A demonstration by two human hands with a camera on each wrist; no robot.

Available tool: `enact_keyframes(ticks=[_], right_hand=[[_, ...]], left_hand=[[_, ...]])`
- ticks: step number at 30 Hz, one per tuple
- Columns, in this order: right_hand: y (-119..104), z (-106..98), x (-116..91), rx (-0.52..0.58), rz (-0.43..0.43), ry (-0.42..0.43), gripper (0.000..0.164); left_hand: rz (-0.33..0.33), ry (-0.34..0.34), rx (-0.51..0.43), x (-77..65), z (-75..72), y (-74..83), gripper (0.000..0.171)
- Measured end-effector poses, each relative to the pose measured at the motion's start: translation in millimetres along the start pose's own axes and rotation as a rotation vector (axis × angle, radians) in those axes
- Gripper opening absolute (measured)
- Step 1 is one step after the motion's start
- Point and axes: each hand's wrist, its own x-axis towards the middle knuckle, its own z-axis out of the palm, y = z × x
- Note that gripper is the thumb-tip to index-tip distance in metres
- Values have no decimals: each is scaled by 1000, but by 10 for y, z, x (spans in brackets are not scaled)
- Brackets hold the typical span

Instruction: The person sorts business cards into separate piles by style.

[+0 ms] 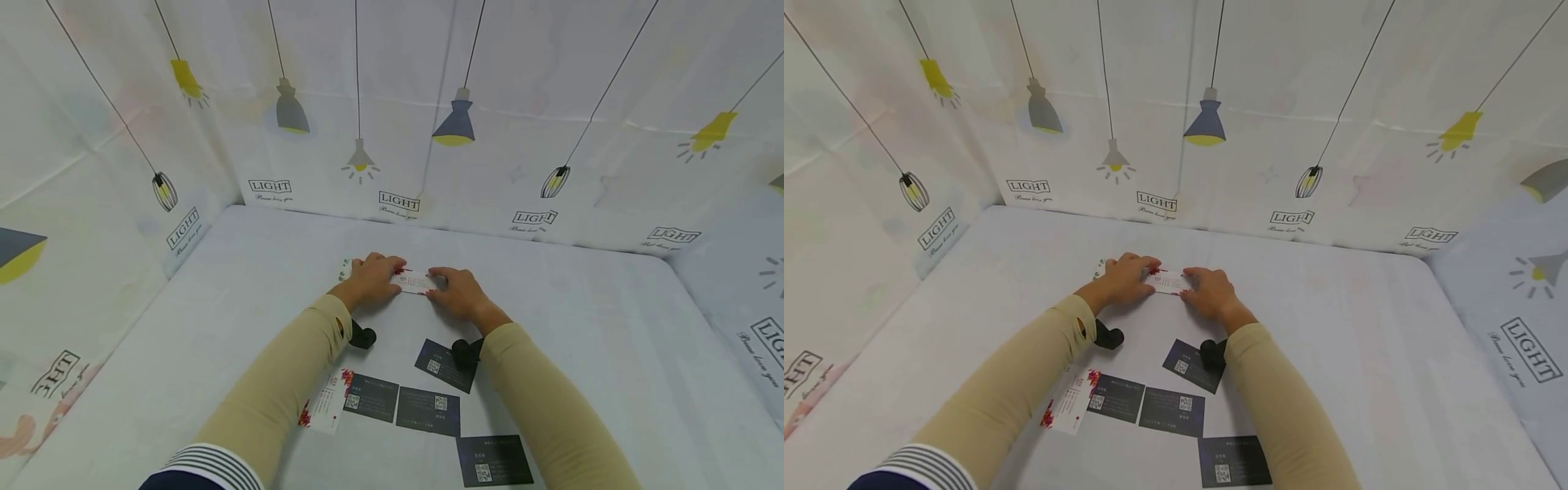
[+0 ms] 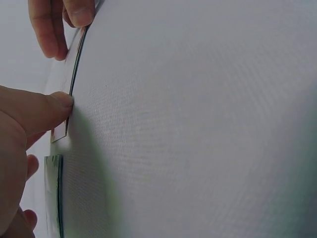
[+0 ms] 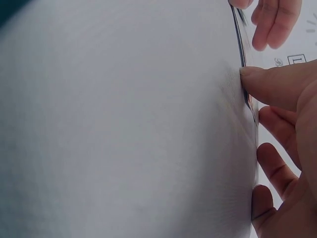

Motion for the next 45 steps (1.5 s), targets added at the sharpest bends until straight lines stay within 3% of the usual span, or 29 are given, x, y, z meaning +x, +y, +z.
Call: enact_keyframes(ticks=[35,45], right_hand=[[37,10,-8,27,14,9,57],[12,-43,-118,60,41,1,67]], left_hand=[[3,9,18,-5,29,-12,58],[1,41,-47,-126,-68,-40,62]])
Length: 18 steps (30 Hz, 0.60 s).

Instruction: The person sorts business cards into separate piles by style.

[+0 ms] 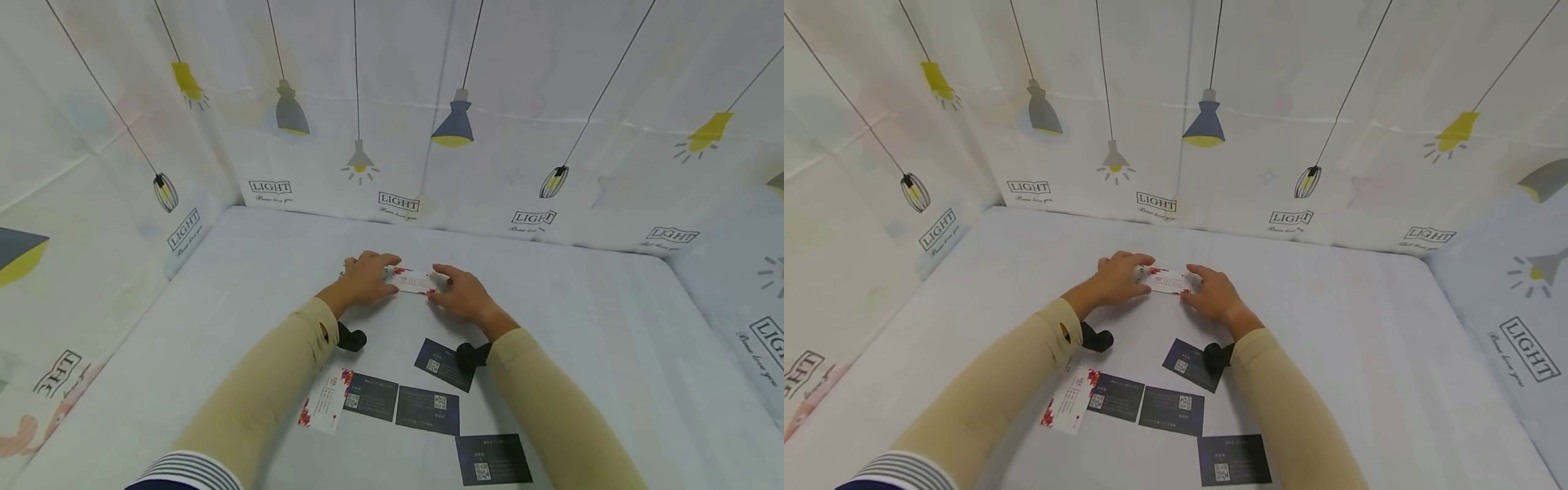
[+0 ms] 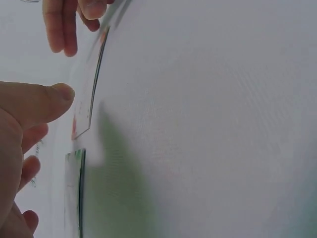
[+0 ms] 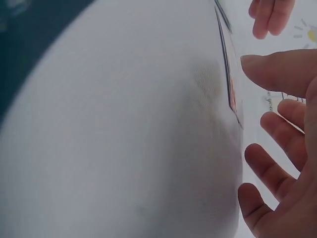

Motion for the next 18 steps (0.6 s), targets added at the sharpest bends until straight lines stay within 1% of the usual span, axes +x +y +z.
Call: enact_keyframes(ticks=[2,5,10,12,15,18], right_hand=[[-7,-14,-54,18,0,0,68],[-4,-10,-149,59,2,-4,68],[-36,35,-336,128,-15,-6,68],[-61,49,-407,146,-31,-5,67],[-94,71,-502,162,-66,-1,64],[-136,90,-591,181,-118,4,62]], left_hand=[[21,12,-18,-46,-23,-21,63],[55,15,-64,-160,-67,-46,64],[105,-13,-131,-386,-135,-82,59],[121,-25,-143,-478,-160,-82,57],[129,-55,-176,-632,-196,-73,54],[120,-85,-209,-800,-232,-74,53]])
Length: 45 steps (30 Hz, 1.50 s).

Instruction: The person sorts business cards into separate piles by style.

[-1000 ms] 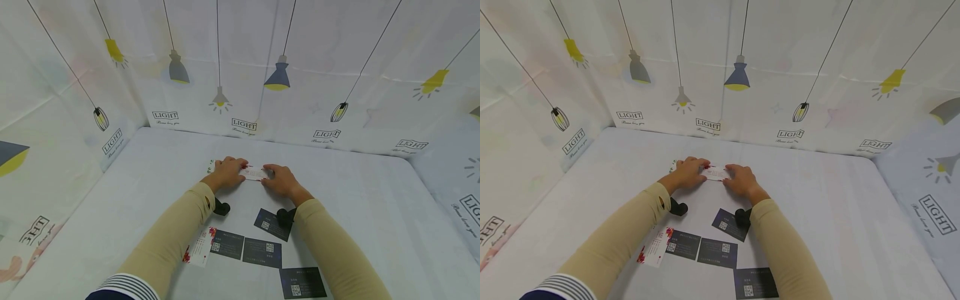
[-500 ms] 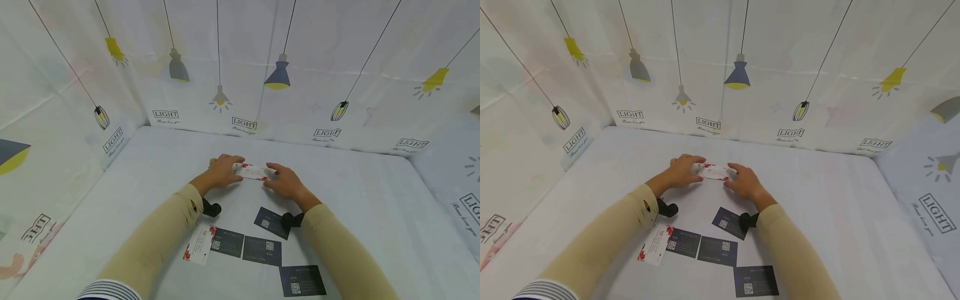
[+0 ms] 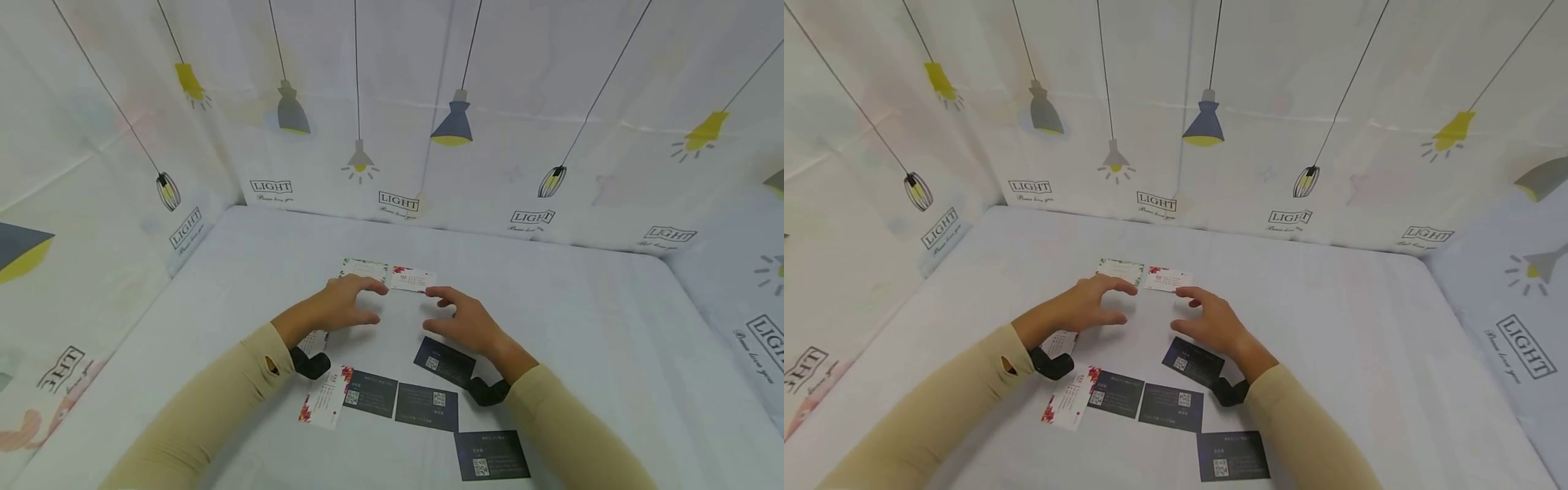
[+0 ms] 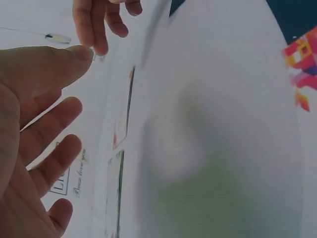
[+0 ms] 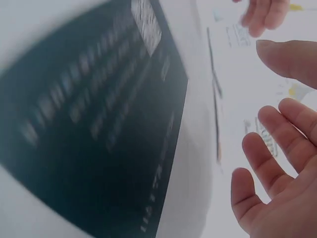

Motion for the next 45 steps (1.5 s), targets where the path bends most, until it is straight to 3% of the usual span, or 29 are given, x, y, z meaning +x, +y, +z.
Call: enact_keyframes(ticks=[9,16,23,29,36,45], right_hand=[[-175,79,-232,46,-137,-33,59],[-264,117,-367,48,-185,-60,59],[-335,145,-446,80,-217,-82,59],[-397,174,-493,89,-221,-77,59],[-461,217,-547,93,-213,-83,58],[-483,248,-561,97,-262,-91,55]], left_hand=[[20,-56,-61,-434,-30,-56,55],[22,-104,-120,-647,-24,-97,53],[39,-166,-46,-824,39,-159,58],[63,-171,29,-971,132,-230,64],[67,-170,65,-1098,241,-242,71],[105,-92,116,-1089,280,-273,64]])
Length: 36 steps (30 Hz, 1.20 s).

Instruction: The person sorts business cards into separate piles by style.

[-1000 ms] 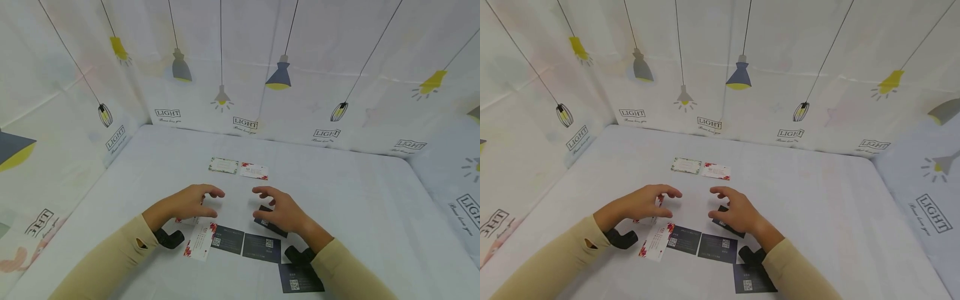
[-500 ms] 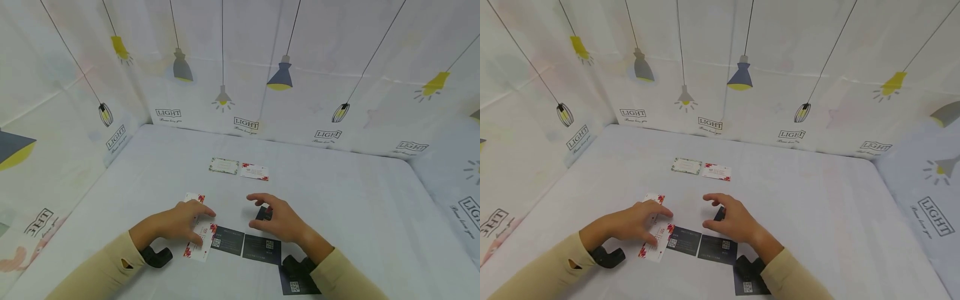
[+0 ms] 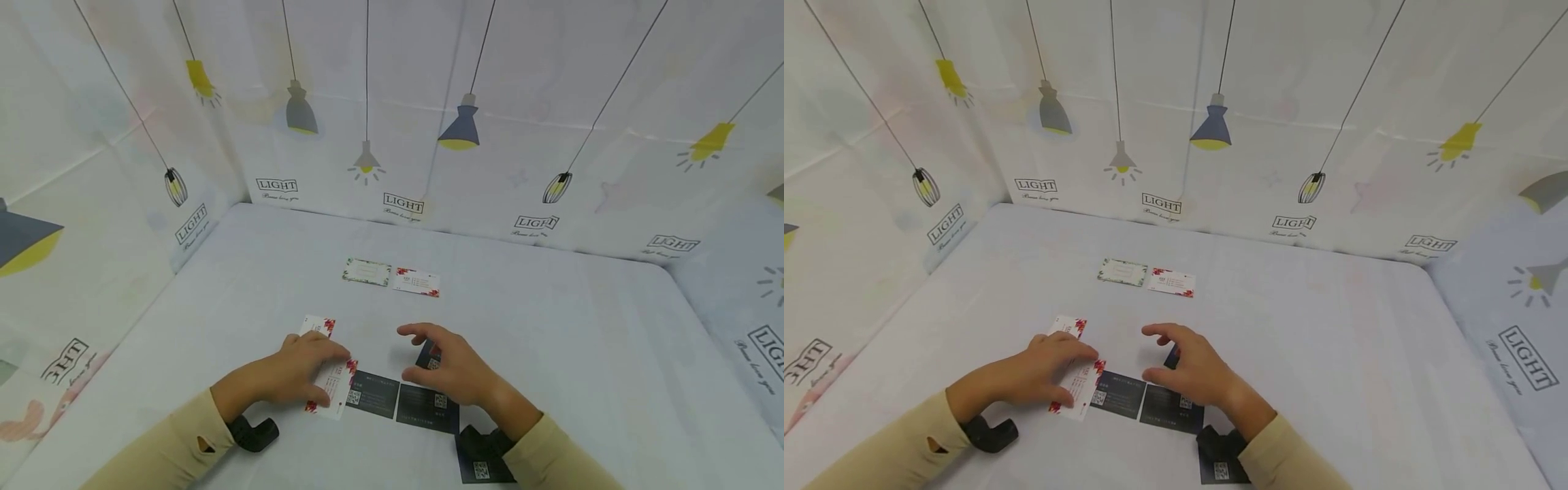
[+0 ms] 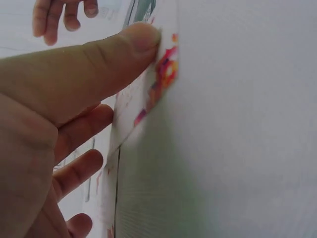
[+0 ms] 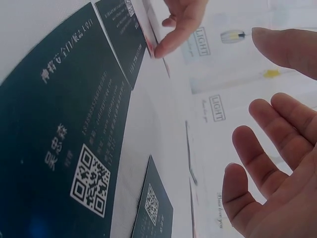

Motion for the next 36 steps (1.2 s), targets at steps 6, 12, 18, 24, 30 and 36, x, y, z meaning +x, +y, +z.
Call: enact_keyframes(ticks=[6,12,18,24,30,36], right_hand=[[-4,8,0,7,-4,-3,55],[-12,19,8,-2,-6,-2,55],[-19,32,13,10,17,-7,55],[-32,58,23,11,35,-14,54],[-40,92,24,-5,30,-21,54],[-46,111,24,-7,39,-32,54]], left_hand=[[-9,65,24,41,19,-60,59],[-46,114,44,90,50,-69,60],[-81,158,98,157,111,-62,62],[-138,226,174,221,183,19,64],[-159,246,198,215,189,153,63],[-142,117,153,121,102,172,63]])
